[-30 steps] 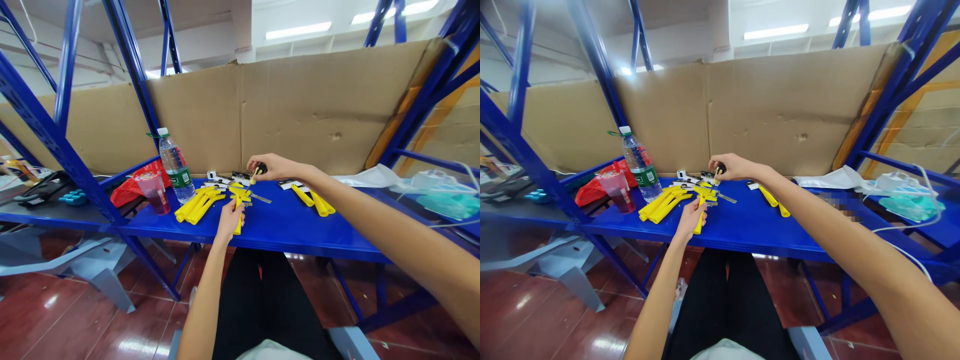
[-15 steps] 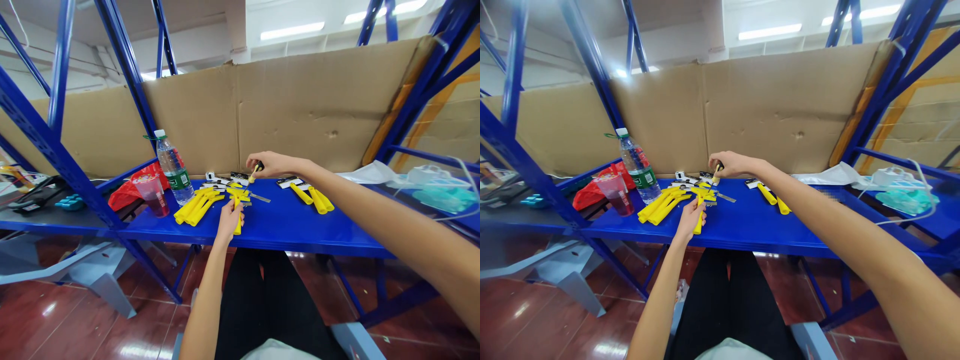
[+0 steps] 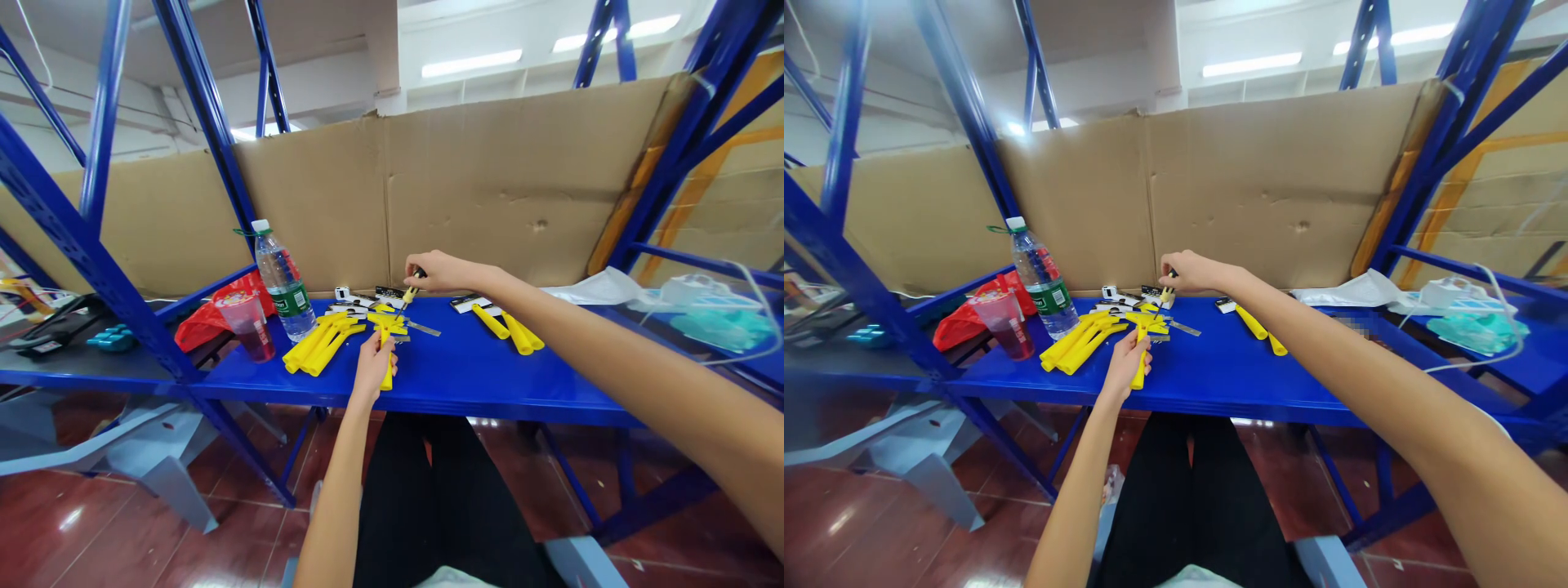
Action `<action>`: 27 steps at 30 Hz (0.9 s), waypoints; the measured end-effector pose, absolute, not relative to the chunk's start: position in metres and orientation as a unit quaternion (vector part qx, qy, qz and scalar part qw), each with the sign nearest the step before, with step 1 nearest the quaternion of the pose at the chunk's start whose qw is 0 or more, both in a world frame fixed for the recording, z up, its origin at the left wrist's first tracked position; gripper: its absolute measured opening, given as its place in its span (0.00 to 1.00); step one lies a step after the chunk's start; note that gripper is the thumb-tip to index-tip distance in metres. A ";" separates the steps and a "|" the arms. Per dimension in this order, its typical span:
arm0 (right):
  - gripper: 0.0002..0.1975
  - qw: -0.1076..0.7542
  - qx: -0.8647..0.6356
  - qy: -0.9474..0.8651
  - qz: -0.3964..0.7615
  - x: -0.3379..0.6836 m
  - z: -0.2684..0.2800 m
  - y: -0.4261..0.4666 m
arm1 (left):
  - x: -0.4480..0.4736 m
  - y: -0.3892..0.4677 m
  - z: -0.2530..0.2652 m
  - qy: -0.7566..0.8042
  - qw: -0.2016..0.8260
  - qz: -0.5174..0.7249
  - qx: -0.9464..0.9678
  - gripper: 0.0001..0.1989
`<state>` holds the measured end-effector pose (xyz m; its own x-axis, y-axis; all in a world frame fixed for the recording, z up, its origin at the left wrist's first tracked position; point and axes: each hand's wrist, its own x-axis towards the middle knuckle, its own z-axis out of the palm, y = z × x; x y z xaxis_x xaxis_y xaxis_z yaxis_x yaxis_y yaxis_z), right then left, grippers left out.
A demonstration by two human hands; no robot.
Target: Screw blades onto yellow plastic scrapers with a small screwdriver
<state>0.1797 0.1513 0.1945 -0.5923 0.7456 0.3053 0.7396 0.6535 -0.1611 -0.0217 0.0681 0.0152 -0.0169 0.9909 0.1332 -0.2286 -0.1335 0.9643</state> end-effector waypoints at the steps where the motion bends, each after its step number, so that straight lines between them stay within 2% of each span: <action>1: 0.09 0.177 -0.399 -0.900 0.016 0.179 0.195 0.151 | -0.021 0.068 0.015 0.404 0.520 0.587 0.471 0.16; 6: 0.14 0.192 -0.432 -0.881 -0.011 0.181 0.194 0.150 | -0.021 0.068 0.015 0.400 0.521 0.585 0.475 0.16; 11: 0.17 0.192 -0.358 -0.911 0.072 0.184 0.192 0.146 | -0.021 0.069 0.013 0.401 0.520 0.587 0.473 0.16; 15: 0.16 0.183 -0.442 -0.878 0.018 0.184 0.191 0.142 | -0.022 0.069 0.013 0.402 0.520 0.589 0.470 0.16; 17: 0.11 0.183 -0.424 -0.886 0.035 0.185 0.190 0.142 | -0.022 0.069 0.013 0.405 0.518 0.591 0.467 0.17; 18: 0.10 0.191 -0.401 -0.894 0.053 0.186 0.190 0.142 | -0.022 0.069 0.014 0.407 0.518 0.591 0.466 0.17; 20: 0.12 0.222 -0.380 -0.895 0.074 0.186 0.189 0.143 | -0.022 0.068 0.015 0.406 0.518 0.590 0.468 0.18; 24: 0.14 0.268 -0.449 -0.850 0.061 0.184 0.180 0.150 | -0.023 0.067 0.016 0.406 0.520 0.582 0.476 0.18; 26: 0.12 0.310 -0.434 -0.843 0.072 0.183 0.171 0.155 | -0.023 0.067 0.016 0.408 0.519 0.579 0.478 0.18; 27: 0.15 0.343 -0.413 -0.839 0.088 0.182 0.165 0.158 | -0.022 0.067 0.016 0.409 0.520 0.578 0.478 0.18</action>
<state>0.1820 0.1577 0.1649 -0.4247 0.7528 0.5028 0.6327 0.6441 -0.4299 -0.0225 0.0670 0.0163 -0.0023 0.9919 0.1273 -0.2088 -0.1250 0.9699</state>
